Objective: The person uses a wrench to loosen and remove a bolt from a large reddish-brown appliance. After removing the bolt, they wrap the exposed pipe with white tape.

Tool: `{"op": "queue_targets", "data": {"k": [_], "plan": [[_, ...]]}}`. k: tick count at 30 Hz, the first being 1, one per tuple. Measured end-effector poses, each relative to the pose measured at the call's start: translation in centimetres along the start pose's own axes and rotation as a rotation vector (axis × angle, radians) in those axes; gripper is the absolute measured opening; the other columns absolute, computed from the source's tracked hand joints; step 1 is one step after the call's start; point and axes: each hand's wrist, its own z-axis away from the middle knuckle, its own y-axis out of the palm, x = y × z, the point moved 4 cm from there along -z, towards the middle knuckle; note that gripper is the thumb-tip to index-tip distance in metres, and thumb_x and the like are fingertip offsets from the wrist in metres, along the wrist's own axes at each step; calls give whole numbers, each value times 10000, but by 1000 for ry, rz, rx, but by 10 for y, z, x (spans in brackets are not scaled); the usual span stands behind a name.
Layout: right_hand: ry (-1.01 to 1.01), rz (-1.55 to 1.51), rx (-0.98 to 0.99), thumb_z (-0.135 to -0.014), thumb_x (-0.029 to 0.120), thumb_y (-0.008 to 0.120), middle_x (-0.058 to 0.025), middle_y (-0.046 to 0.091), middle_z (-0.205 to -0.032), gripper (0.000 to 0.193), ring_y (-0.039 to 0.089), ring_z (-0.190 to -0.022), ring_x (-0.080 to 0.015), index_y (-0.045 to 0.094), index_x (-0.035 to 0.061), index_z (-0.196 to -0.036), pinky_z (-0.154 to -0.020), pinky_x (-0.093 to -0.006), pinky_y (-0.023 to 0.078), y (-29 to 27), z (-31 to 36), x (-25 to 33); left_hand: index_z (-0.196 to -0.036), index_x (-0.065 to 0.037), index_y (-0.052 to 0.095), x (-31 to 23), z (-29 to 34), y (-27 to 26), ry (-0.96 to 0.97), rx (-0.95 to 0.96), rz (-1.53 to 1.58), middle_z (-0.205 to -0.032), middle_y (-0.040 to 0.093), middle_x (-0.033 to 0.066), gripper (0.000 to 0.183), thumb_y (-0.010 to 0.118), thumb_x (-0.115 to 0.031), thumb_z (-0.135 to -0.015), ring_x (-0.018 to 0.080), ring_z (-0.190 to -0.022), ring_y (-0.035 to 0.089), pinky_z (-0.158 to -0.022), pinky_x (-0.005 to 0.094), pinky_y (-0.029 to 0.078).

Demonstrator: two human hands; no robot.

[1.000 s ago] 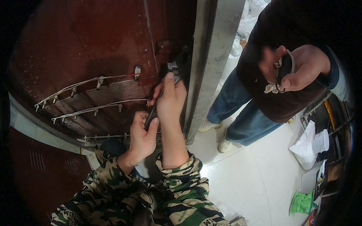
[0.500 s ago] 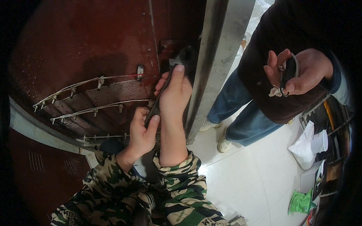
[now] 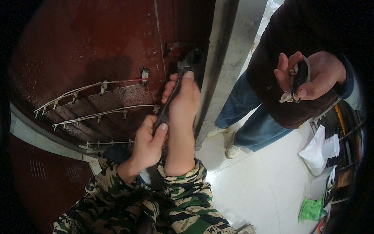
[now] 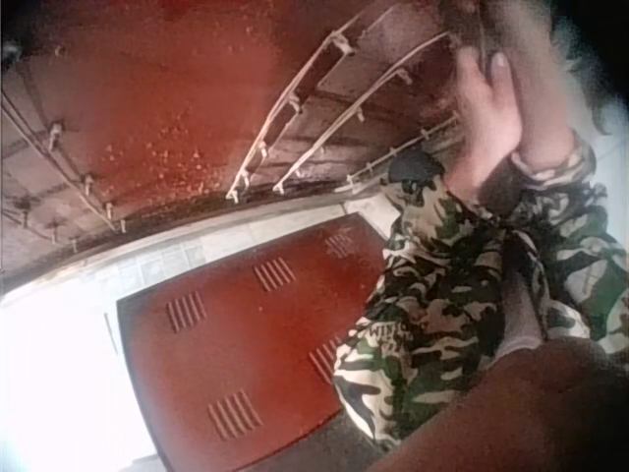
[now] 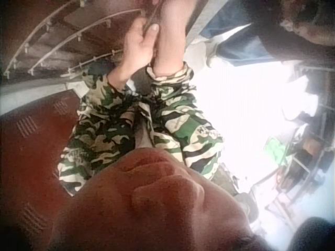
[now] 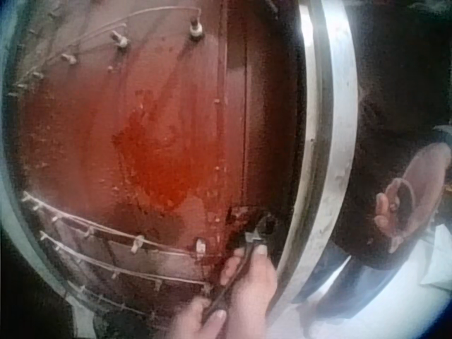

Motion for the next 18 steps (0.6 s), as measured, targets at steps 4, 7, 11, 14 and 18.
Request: {"op": "queue_targets", "data": {"k": [4, 7, 11, 14, 18], "plan": [[107, -120, 108, -1078, 455, 423, -72, 566, -676, 477, 505, -538, -174, 573, 8, -1003, -508, -296, 402, -3, -2, 3, -1049, 5, 547, -9, 6, 13, 114, -43, -40, -724, 551, 18, 168, 545, -164, -1045, 86, -641, 495, -598, 267, 423], [146, -61, 70, -1078, 455, 416, -69, 569, -678, 480, 509, -540, -171, 576, 14, -977, -514, -300, 408, -6, 0, 0, -1054, -9, 556, -7, 5, 15, 147, -29, -99, -717, 552, 28, 186, 517, -191, -1061, 91, -613, 498, -566, 276, 417], [134, -16, 62, -1077, 452, 421, -61, 571, -675, 477, 509, -535, -160, 583, 23, -944, -505, -293, 414, -11, 9, -4, -1018, 0, 557, 3, 1, 16, 48, 50, 34, -767, 617, 160, 220, 517, -214, -1050, 271, -651, 590, -625, 382, 469], [101, 85, 21, -1072, 442, 450, -51, 568, -665, 447, 501, -525, -138, 587, 38, -940, -481, -275, 416, -14, 12, -6, -1009, 12, 571, 11, -5, 17, -78, 132, 191, -764, 645, 193, 235, 525, -216, -1043, 296, -642, 620, -635, 407, 496], [50, 25, -51, -1067, 423, 486, -47, 567, -658, 406, 501, -516, -145, 582, 51, -937, -488, -270, 415, -4, 12, -9, -945, 6, 583, 7, -12, 1, 1, 78, 56, -684, 617, 149, 251, 545, -225, -1037, 236, -598, 590, -592, 384, 475]]}}
